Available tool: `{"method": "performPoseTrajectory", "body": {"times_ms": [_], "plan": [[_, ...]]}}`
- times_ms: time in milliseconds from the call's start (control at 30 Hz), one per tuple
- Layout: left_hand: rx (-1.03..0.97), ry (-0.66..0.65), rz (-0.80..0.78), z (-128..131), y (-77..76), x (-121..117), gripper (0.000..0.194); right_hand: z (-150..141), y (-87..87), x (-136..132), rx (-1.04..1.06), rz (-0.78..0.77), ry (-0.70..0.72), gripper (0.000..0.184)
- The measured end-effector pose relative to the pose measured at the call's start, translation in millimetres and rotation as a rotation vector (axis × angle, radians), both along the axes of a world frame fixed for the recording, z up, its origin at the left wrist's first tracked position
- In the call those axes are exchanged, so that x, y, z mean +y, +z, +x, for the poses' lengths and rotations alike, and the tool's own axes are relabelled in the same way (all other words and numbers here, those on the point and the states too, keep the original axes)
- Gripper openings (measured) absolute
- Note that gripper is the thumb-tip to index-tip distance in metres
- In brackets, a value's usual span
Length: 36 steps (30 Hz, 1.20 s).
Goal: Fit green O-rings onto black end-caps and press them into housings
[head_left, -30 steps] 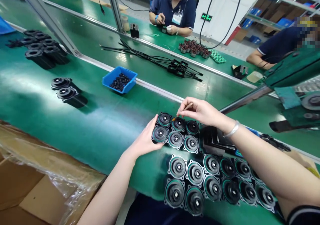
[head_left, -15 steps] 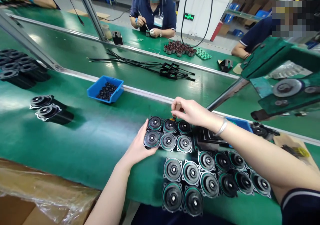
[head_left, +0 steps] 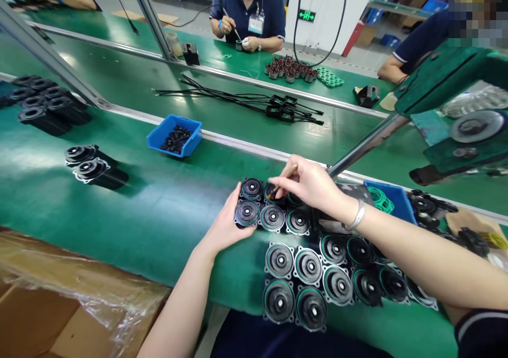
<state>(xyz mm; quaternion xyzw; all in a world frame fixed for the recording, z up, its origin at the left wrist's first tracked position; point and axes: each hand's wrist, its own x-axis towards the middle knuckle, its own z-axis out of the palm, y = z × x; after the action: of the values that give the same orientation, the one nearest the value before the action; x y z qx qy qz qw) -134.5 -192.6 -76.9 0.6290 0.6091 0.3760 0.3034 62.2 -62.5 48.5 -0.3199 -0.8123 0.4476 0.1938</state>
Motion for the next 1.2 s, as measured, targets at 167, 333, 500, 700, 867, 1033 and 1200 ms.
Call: {"method": "performPoseTrajectory", "body": {"times_ms": [167, 333, 500, 700, 867, 1033, 1200], "plan": [[-0.002, -0.014, 0.013, -0.6, -1.6, 0.8, 0.109, -7.9, 5.6, 5.7, -0.052, 0.301, 0.031, 0.024], [-0.01, -0.012, 0.014, -1.2, -1.0, 1.0, 0.11, -20.0, 3.1, 7.3, -0.222, 0.47, 0.217, 0.015], [-0.012, -0.008, 0.011, -0.9, -2.1, 1.3, 0.112, -22.6, 14.1, 0.6, -0.3, 0.445, 0.417, 0.005], [-0.021, -0.02, 0.011, -1.4, -3.4, 1.2, 0.111, 1.9, 27.3, -7.3, -0.39, 0.406, 0.529, 0.004], [-0.015, -0.034, 0.007, -2.6, -1.6, -0.8, 0.114, 27.9, 32.7, -0.6, -0.379, 0.369, 0.514, 0.012], [-0.044, -0.042, -0.008, -2.8, 0.1, -1.5, 0.122, 23.4, 26.7, 4.6, -0.149, 0.101, 0.476, 0.014], [-0.047, -0.013, -0.015, -2.9, -2.1, -0.5, 0.122, 1.9, 8.4, 14.8, -0.122, -0.061, 0.572, 0.013]]}}
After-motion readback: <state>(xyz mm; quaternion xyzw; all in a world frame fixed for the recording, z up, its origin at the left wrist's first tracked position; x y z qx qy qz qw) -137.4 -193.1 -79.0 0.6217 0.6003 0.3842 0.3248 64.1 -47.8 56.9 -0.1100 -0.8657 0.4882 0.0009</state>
